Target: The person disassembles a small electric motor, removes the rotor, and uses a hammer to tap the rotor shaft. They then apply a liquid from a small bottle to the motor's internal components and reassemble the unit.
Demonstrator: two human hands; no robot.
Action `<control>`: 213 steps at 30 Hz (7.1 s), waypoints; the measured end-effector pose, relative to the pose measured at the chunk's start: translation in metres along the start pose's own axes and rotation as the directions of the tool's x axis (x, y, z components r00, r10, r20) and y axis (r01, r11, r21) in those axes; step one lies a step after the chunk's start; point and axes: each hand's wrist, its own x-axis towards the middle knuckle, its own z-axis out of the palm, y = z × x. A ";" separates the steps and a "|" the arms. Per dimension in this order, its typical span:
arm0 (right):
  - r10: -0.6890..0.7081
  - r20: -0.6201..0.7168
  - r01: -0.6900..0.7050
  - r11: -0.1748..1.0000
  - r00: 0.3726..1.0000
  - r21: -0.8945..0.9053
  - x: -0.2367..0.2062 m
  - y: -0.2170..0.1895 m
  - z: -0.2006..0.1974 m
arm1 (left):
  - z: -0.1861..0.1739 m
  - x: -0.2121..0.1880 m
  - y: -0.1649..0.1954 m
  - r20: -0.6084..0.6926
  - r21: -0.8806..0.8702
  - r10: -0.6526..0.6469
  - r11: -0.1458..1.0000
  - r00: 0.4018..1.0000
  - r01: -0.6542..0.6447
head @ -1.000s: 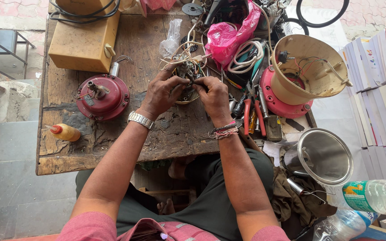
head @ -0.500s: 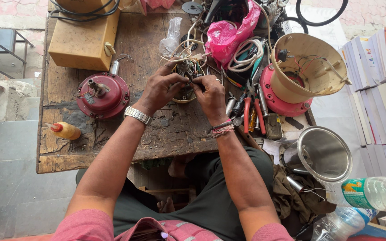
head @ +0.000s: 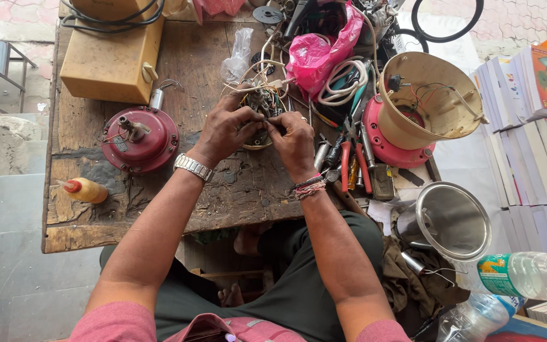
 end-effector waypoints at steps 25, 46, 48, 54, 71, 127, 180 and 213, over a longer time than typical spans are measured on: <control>0.497 0.386 -0.369 0.857 0.777 -0.361 0.010 -0.016 -0.113 | 0.036 0.025 0.039 -0.105 0.123 -0.168 0.976 0.980 0.181; 0.314 0.161 -0.342 0.920 0.936 0.194 0.005 -0.003 -0.098 | 0.025 0.042 0.046 -0.144 -0.879 -0.599 0.443 0.788 0.177; 0.359 0.203 -0.411 0.766 0.911 0.494 -0.002 0.002 -0.085 | 0.025 0.038 0.046 0.013 -0.996 -0.591 0.067 0.807 0.065; 0.299 0.343 -0.450 0.473 0.890 0.757 -0.025 0.004 -0.050 | 0.029 0.007 0.048 0.024 -0.989 -0.522 -0.135 0.853 -0.056; 0.238 0.199 -0.300 0.543 0.951 0.784 -0.044 0.015 -0.006 | 0.017 0.019 0.060 -0.189 -0.976 -0.378 0.177 0.906 -0.129; 0.304 0.513 -0.596 0.411 0.803 0.690 -0.044 0.004 -0.023 | -0.006 0.035 0.034 0.161 -0.986 -0.199 0.020 0.967 0.168; 0.200 0.660 -0.665 0.456 0.724 0.591 -0.036 0.001 -0.022 | -0.007 0.027 0.012 0.200 -0.951 -0.047 -0.252 0.979 0.182; 0.196 0.641 -0.669 0.160 0.742 0.726 -0.049 0.001 -0.006 | -0.001 0.021 0.007 0.121 -0.984 -0.162 -0.152 0.979 0.096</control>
